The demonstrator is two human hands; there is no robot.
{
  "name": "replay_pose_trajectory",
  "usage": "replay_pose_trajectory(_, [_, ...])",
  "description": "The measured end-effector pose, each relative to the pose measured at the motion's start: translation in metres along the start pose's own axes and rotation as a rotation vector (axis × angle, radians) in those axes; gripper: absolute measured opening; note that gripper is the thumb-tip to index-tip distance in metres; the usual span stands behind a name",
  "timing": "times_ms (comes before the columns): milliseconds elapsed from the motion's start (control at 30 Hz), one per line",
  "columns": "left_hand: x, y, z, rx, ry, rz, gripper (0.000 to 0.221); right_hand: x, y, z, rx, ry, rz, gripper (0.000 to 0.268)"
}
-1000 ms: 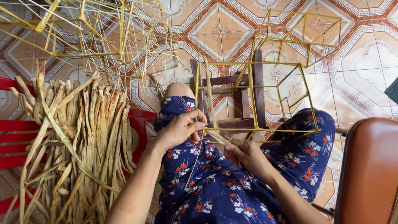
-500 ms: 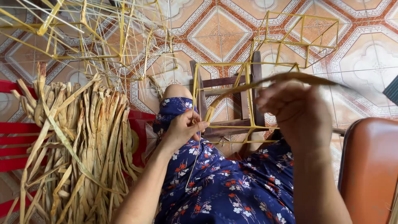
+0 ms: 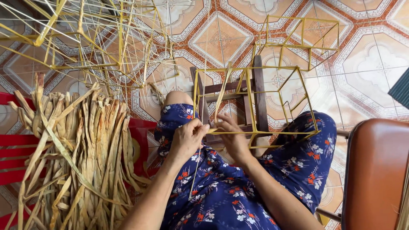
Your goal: Hand-weaving bamboo strips into geometric lantern frames.
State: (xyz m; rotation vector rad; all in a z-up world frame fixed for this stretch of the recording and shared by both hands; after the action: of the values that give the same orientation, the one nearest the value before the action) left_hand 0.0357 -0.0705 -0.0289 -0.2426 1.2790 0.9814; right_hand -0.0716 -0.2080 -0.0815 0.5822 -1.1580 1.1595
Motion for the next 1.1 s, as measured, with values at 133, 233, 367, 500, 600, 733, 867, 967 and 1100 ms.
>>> replay_pose_trajectory(133, [-0.002, 0.009, 0.012, -0.126, -0.15, -0.167, 0.024, 0.021, 0.026, 0.02, 0.091, 0.148, -0.024, 0.01])
replay_pose_trajectory(233, [-0.022, 0.019, 0.022, -0.245, -0.255, -0.365, 0.018, 0.023, 0.046, 0.033, 0.162, -0.007, -0.256, 0.015])
replay_pose_trajectory(367, [-0.049, 0.036, 0.027, -0.402, -0.381, -0.397, 0.015, 0.027, 0.064, 0.043, 0.282, -0.405, -0.535, 0.029])
replay_pose_trajectory(500, [-0.039, 0.034, 0.023, -0.425, -0.372, -0.503, 0.014, 0.053, 0.046, 0.07, 0.306, -0.49, -0.594, 0.031])
replay_pose_trajectory(600, [-0.031, 0.017, 0.024, -0.171, -0.076, -0.515, 0.013, 0.1, 0.008, 0.087, 0.242, -0.655, -0.635, 0.031])
replay_pose_trajectory(733, [-0.014, 0.002, 0.013, 0.315, 0.23, 0.032, 0.024, 0.146, -0.049, 0.099, 0.178, -0.706, -0.561, 0.035])
replay_pose_trajectory(867, [-0.027, 0.003, 0.004, 0.347, 0.091, 0.071, 0.034, 0.158, -0.09, 0.145, 0.013, -0.462, -0.24, 0.057])
replay_pose_trajectory(967, [-0.011, -0.002, 0.0, 0.268, 0.054, 0.094, 0.026, 0.157, -0.071, 0.224, -0.292, -0.608, 0.033, 0.064])
replay_pose_trajectory(1100, [-0.017, 0.002, -0.004, 0.124, 0.007, 0.119, 0.022, 0.113, 0.016, 0.268, -0.551, -0.602, 0.008, 0.055])
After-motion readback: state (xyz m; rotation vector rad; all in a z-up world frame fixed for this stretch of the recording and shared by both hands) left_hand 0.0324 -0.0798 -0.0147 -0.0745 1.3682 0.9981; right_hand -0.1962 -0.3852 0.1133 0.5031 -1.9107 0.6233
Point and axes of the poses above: each hand's wrist, its own y-axis away from the middle knuckle, its own z-axis out of the back of the hand, x = y × z, the point moved 6 cm from there along -y, towards the middle knuckle, and after that the axes turned 1 degree about x, right-handed, at the moved point
